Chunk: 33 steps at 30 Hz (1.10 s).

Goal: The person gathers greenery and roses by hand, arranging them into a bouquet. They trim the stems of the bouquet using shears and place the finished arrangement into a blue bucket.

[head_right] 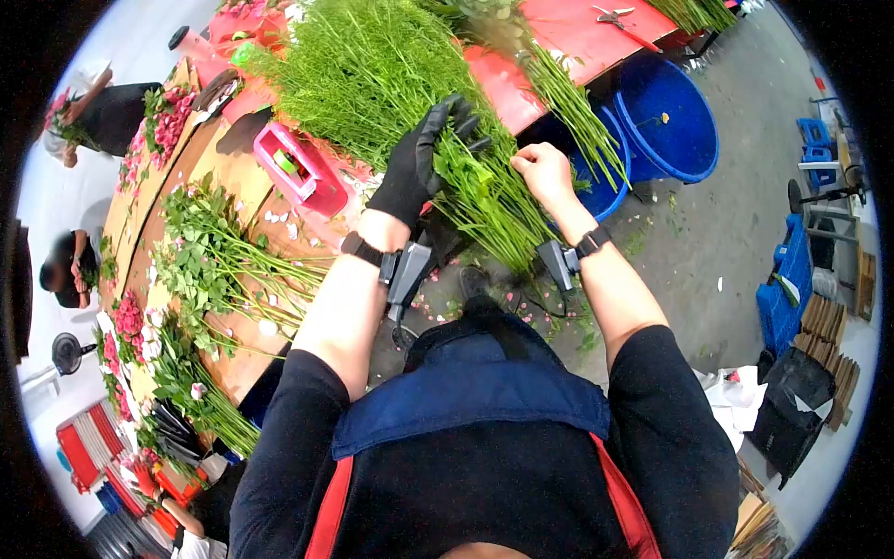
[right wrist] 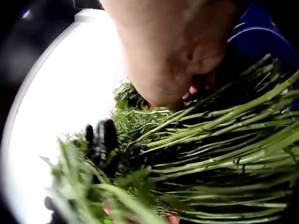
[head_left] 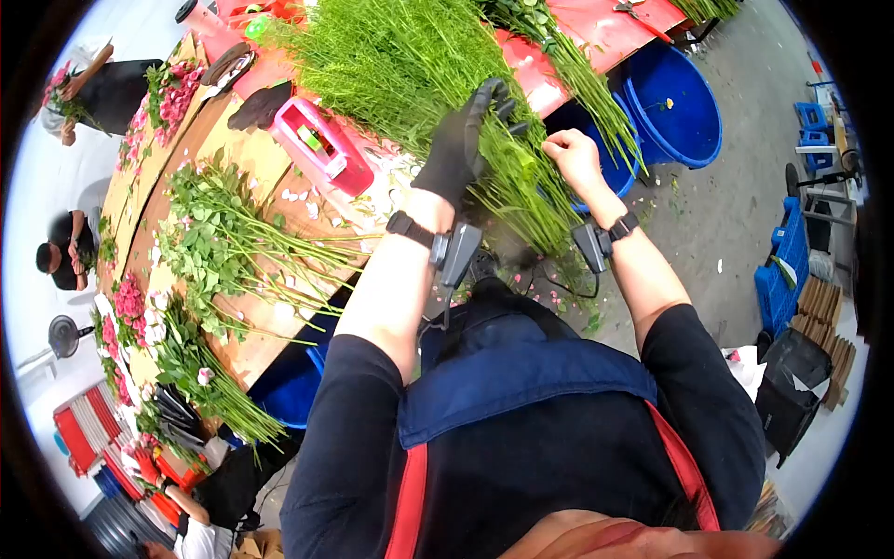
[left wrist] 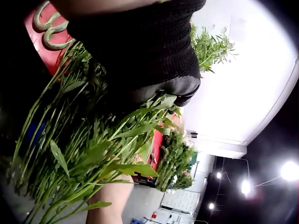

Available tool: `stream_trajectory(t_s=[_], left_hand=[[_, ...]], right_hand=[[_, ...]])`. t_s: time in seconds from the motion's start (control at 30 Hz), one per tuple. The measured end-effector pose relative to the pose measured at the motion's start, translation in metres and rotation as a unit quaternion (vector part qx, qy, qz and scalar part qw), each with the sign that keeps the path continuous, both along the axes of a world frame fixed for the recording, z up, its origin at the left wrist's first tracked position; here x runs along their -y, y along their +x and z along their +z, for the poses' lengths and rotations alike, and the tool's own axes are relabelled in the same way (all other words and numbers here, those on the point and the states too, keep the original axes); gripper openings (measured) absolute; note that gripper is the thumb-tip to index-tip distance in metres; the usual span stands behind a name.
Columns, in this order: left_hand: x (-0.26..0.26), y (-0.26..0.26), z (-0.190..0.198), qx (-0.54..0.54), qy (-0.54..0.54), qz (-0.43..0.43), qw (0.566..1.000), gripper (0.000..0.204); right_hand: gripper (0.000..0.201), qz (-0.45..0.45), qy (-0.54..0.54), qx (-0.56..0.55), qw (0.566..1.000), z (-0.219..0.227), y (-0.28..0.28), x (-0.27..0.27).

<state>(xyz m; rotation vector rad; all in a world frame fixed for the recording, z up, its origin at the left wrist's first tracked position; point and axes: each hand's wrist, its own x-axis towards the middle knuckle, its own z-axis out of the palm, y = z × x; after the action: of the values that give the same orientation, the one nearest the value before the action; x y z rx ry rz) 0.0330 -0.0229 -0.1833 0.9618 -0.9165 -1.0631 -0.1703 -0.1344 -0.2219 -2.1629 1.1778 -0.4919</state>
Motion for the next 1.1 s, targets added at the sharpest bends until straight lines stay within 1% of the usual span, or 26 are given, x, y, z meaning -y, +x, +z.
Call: stream_trajectory(t_s=[0.03, 0.07, 0.1, 0.17, 0.2, 0.23, 0.3, 0.33, 0.37, 0.4, 0.43, 0.47, 0.53, 0.57, 0.6, 0.63, 0.7, 0.8, 0.83, 0.9, 0.93, 0.97, 1.0, 1.03, 1.07, 1.1], left_hand=[[0.007, 0.0, -0.004, -0.17, 0.065, -0.001, 0.983, 0.047], [0.015, 0.0, -0.008, -0.343, 0.119, 0.03, 0.931, 0.047], [0.014, -0.002, -0.011, -0.363, 0.125, 0.034, 0.923, 0.048], [0.014, 0.001, -0.017, -0.399, 0.133, 0.045, 0.906, 0.051], [0.013, 0.003, -0.017, -0.438, 0.134, 0.026, 0.888, 0.042], [0.013, 0.002, -0.018, -0.444, 0.13, 0.029, 0.886, 0.041], [0.008, -0.002, -0.002, -0.446, 0.126, 0.047, 0.885, 0.042], [-0.002, -0.003, 0.025, -0.457, 0.149, 0.018, 0.877, 0.041], [-0.013, -0.014, 0.021, -0.344, 0.045, 0.017, 0.938, 0.043], [-0.019, -0.019, 0.029, -0.277, 0.025, 0.012, 0.961, 0.043], [-0.028, -0.021, 0.034, -0.291, 0.029, -0.003, 0.956, 0.043], [-0.036, -0.024, 0.038, -0.305, 0.034, -0.017, 0.952, 0.043], [-0.058, -0.026, 0.051, -0.49, 0.08, -0.062, 0.866, 0.042], [-0.072, -0.031, 0.062, -0.48, 0.04, -0.016, 0.876, 0.035], [-0.082, -0.029, 0.054, -0.499, 0.033, -0.024, 0.866, 0.033], [-0.091, -0.027, 0.049, -0.518, 0.024, -0.03, 0.854, 0.03], [-0.113, -0.024, 0.045, -0.507, -0.024, 0.002, 0.862, 0.028], [-0.15, -0.023, 0.039, -0.506, -0.065, 0.053, 0.858, 0.026], [-0.167, -0.025, 0.038, -0.494, -0.06, 0.08, 0.864, 0.034], [-0.203, -0.02, 0.038, -0.413, 0.0, 0.139, 0.9, 0.041], [-0.225, -0.018, 0.056, -0.382, -0.008, 0.152, 0.912, 0.045], [-0.248, -0.015, 0.057, -0.221, -0.035, 0.2, 0.954, 0.044], [-0.269, -0.013, 0.057, -0.055, -0.055, 0.24, 0.968, 0.043], [-0.289, -0.009, 0.055, -0.196, -0.005, 0.199, 0.96, 0.045], [-0.309, -0.005, 0.053, -0.343, 0.045, 0.176, 0.922, 0.046], [-0.332, 0.003, 0.049, -0.213, 0.08, 0.196, 0.954, 0.049]], right_hand=[[0.015, -0.007, 0.002, 0.054, 0.999, 0.003, -0.003, 0.0], [0.013, -0.047, 0.115, 0.108, 0.986, 0.007, -0.006, 0.002], [0.012, -0.044, 0.116, 0.165, 0.978, 0.0, -0.012, 0.008], [0.012, -0.091, 0.26, 0.277, 0.921, 0.042, -0.014, 0.001], [0.011, -0.076, 0.181, 0.295, 0.935, 0.058, -0.017, -0.003], [0.01, -0.059, 0.101, 0.314, 0.942, 0.072, -0.021, -0.008], [0.011, -0.066, 0.082, 0.297, 0.949, 0.102, -0.03, -0.023], [0.012, -0.053, 0.089, 0.277, 0.955, 0.105, -0.036, -0.031], [0.014, -0.041, 0.095, 0.257, 0.961, 0.108, -0.039, -0.04], [0.012, -0.025, 0.121, 0.259, 0.958, 0.108, -0.037, -0.053], [0.011, -0.01, 0.148, 0.26, 0.954, 0.104, -0.035, -0.067], [0.01, 0.027, 0.146, 0.237, 0.96, 0.097, -0.031, -0.078], [0.009, 0.107, 0.118, 0.188, 0.969, 0.088, -0.023, -0.1], [0.009, 0.152, 0.093, 0.163, 0.97, 0.086, -0.018, -0.11], [0.008, 0.158, 0.106, 0.153, 0.97, 0.084, -0.015, -0.122], [0.011, 0.169, 0.089, 0.177, 0.965, 0.078, -0.012, -0.133], [0.016, 0.176, 0.177, 0.139, 0.958, 0.074, -0.009, -0.153], [0.022, 0.164, 0.349, 0.18, 0.905, 0.087, 0.012, -0.191], [0.023, 0.193, 0.382, 0.157, 0.89, 0.084, 0.017, -0.198], [0.026, 0.247, 0.442, 0.108, 0.856, 0.076, 0.026, -0.209], [0.025, 0.266, 0.418, 0.109, 0.862, 0.075, 0.035, -0.22], [0.025, 0.293, 0.417, 0.119, 0.852, 0.077, 0.042, -0.231], [0.023, 0.298, 0.414, 0.124, 0.851, 0.076, 0.05, -0.247], [0.023, 0.3, 0.409, 0.13, 0.852, 0.076, 0.058, -0.263], [0.022, 0.338, 0.357, 0.11, 0.864, 0.073, 0.067, -0.277], [0.02, 0.373, 0.302, 0.089, 0.873, 0.071, 0.077, -0.293]])
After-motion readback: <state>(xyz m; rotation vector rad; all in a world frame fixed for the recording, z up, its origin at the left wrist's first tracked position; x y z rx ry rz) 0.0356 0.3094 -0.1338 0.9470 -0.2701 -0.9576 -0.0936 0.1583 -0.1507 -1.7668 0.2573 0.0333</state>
